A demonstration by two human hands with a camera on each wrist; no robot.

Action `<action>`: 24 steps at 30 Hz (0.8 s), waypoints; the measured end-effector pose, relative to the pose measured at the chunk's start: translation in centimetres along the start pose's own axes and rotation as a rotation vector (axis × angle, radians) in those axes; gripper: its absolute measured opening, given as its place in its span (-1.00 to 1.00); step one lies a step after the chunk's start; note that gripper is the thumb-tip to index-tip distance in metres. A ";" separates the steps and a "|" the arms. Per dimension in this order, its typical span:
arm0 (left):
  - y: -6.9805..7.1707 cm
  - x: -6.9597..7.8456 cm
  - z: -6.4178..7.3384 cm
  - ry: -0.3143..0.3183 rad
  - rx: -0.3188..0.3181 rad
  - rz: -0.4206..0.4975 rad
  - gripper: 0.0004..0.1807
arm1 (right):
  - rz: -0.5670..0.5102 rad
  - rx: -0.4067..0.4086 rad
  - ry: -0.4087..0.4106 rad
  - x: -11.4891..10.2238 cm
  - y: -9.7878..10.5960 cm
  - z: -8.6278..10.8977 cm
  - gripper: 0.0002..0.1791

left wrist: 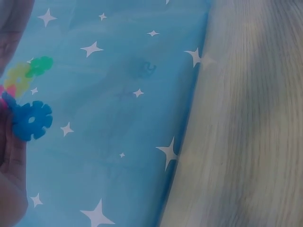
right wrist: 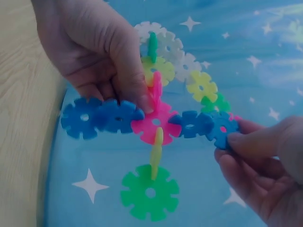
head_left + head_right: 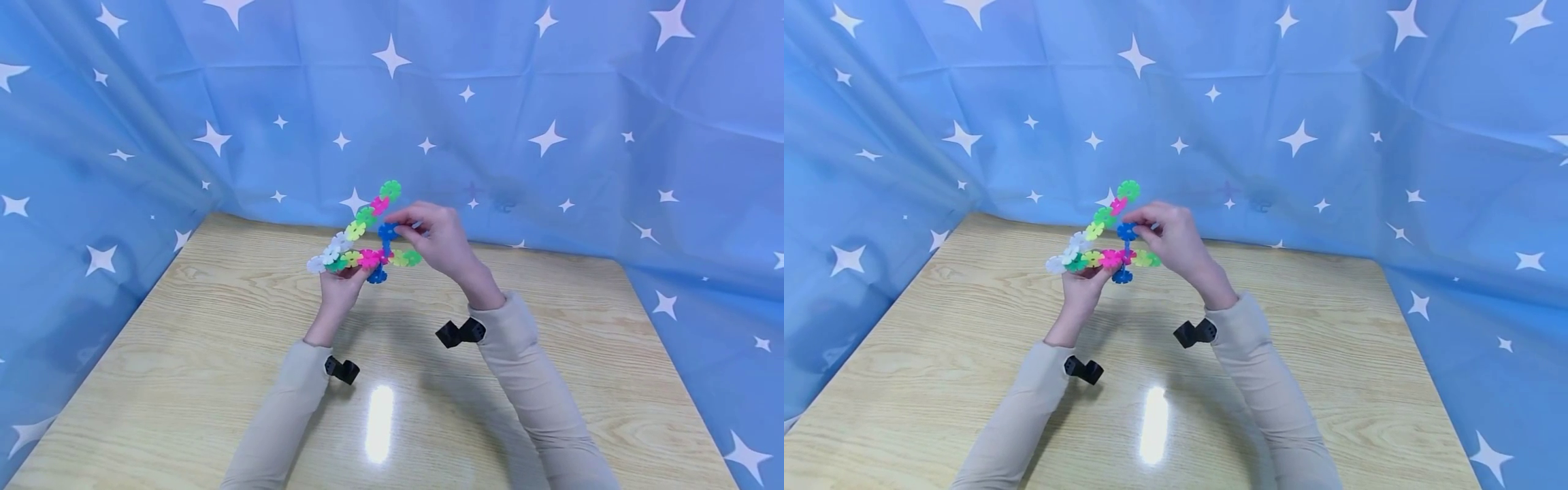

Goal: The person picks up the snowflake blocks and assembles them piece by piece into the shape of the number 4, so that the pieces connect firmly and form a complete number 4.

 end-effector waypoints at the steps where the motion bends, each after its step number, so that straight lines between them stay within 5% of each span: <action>1: 0.0 0.0 0.0 -0.006 0.006 -0.004 -0.64 | 0.008 -0.004 0.009 -0.1 -0.1 0.0 -0.85; 12: -0.4 1.2 0.6 -0.128 0.072 -0.012 -0.76 | -0.080 0.052 0.034 0.1 -0.2 0.2 -0.89; 24: -1.4 0.1 0.2 -0.036 0.045 -0.017 -0.77 | -0.181 0.066 -0.068 2.1 0.3 1.6 -0.78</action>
Point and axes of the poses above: each hand's wrist, its own z-axis away from the middle knuckle, its own y-axis out of the back of the hand, x = y × z, the point moved 9 cm from there along -z, towards the middle knuckle, and after that the axes turned 14 degrees about -x, right-handed, at the moved point
